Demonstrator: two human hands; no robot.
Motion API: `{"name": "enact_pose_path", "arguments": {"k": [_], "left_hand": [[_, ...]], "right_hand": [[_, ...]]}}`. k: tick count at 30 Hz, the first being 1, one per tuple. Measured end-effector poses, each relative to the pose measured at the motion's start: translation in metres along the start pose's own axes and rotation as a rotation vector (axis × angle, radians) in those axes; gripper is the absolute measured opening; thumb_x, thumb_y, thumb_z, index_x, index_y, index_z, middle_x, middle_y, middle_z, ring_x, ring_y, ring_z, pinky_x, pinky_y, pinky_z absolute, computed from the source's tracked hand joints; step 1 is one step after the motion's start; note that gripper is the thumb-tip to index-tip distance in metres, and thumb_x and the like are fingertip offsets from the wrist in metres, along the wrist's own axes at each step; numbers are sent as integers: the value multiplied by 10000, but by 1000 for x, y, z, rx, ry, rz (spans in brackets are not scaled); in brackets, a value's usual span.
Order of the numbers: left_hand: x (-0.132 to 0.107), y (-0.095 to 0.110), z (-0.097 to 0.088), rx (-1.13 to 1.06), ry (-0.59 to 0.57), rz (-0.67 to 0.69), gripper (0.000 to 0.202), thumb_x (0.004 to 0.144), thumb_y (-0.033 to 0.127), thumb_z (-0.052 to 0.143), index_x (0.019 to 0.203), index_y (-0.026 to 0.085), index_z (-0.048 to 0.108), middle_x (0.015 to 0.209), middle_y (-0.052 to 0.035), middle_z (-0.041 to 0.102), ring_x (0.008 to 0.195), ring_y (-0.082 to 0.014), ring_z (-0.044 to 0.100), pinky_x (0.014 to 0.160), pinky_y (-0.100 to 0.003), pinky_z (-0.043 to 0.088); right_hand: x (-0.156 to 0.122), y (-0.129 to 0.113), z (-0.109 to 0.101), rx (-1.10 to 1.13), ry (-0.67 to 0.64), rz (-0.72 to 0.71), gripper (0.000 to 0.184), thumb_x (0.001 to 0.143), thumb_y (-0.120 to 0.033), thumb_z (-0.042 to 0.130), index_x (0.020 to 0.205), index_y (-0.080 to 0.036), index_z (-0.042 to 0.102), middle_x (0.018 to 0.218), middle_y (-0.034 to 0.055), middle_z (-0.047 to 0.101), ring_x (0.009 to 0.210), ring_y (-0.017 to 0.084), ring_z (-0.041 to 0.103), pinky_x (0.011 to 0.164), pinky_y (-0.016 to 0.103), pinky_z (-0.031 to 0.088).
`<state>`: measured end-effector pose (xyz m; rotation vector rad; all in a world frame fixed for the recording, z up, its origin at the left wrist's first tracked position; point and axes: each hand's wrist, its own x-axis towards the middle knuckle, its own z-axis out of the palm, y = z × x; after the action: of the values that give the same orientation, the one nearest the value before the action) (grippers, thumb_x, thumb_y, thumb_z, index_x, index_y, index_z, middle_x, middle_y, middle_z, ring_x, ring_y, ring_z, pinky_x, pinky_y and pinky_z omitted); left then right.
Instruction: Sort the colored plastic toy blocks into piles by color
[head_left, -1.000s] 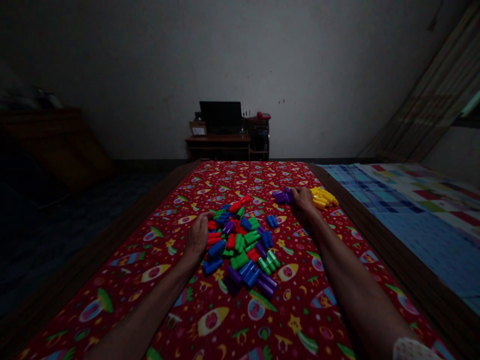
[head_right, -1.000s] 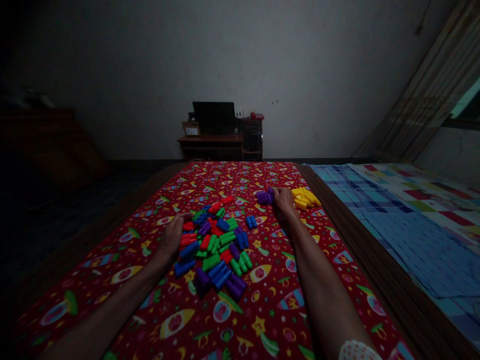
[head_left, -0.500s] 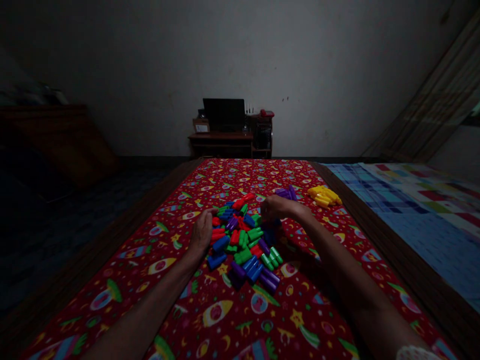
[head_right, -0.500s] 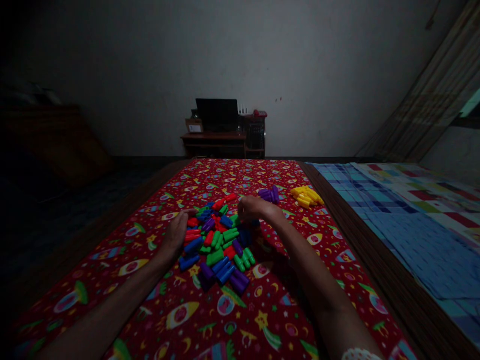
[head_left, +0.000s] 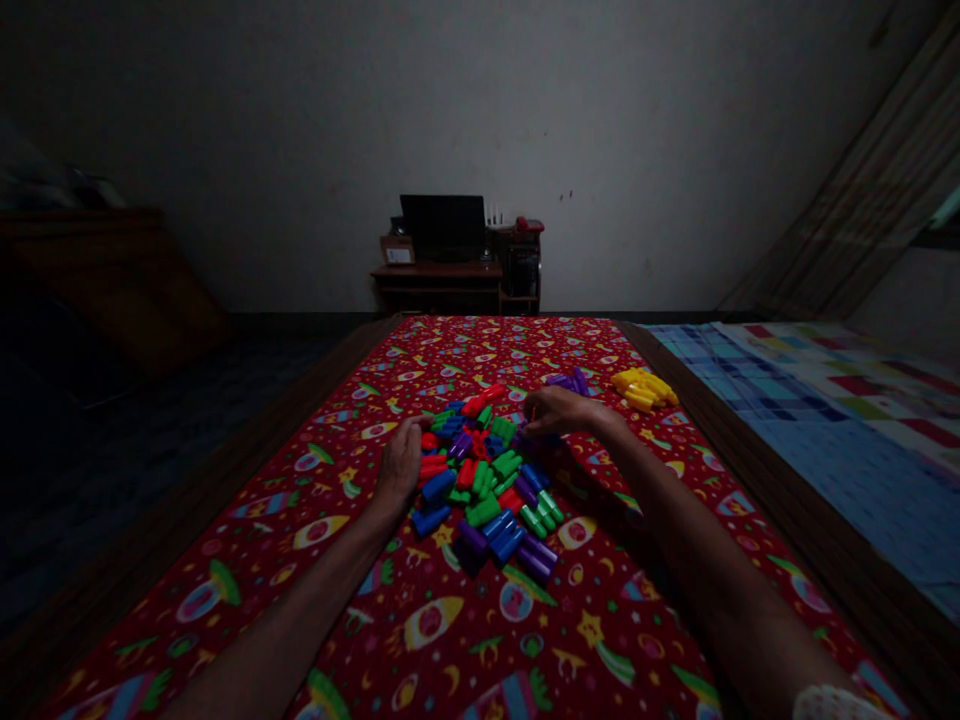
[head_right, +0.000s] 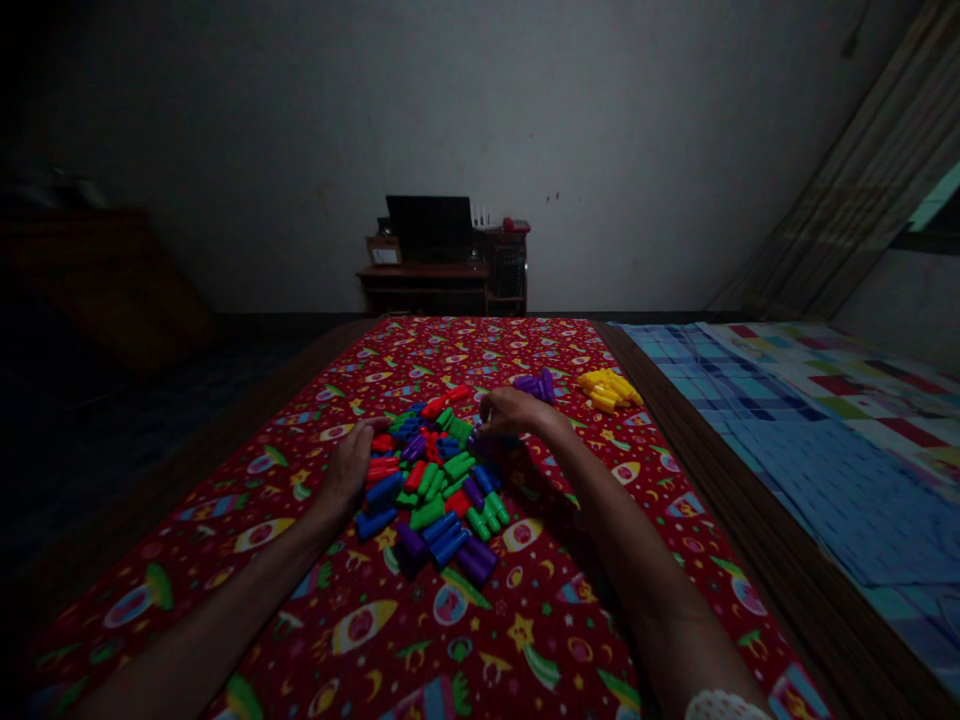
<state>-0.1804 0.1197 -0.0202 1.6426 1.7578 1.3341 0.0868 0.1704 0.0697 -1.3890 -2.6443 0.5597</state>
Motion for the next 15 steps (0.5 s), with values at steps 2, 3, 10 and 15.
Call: {"name": "enact_pose_path", "arguments": {"k": [2, 3, 10, 15], "left_hand": [[1, -1, 0, 9, -2, -1, 441, 855, 416, 283, 1006, 189, 629, 1091, -108, 691, 1057, -258, 624, 955, -411, 474], [1, -1, 0, 13, -4, -2, 445, 854, 420, 281, 1004, 188, 630, 1087, -109, 691, 1052, -258, 627, 952, -411, 477], [3, -6, 1, 9, -1, 12, 448, 846, 449, 281, 985, 192, 620, 1088, -117, 688, 1042, -264, 632, 948, -422, 485], [2, -6, 1, -1, 2, 31, 454, 852, 463, 280, 989, 190, 616, 1082, -121, 687, 1040, -268, 631, 953, -428, 479]], "right_hand": [[-2, 18, -8, 68, 135, 68, 180, 798, -274, 659, 892, -140, 735, 791, 42, 719, 663, 126, 607, 546, 189, 380], [-3, 27, -10, 84, 211, 119, 190, 818, -274, 634, 903, -136, 733, 800, 49, 722, 681, 133, 617, 566, 195, 393], [-12, 73, -3, -129, 448, 430, 224, 817, -238, 619, 999, -162, 726, 964, 99, 731, 892, 209, 648, 720, 250, 438], [-17, 67, 1, -239, 417, 579, 240, 849, -259, 568, 1008, -170, 723, 1002, 142, 715, 916, 255, 655, 692, 280, 438]]}}
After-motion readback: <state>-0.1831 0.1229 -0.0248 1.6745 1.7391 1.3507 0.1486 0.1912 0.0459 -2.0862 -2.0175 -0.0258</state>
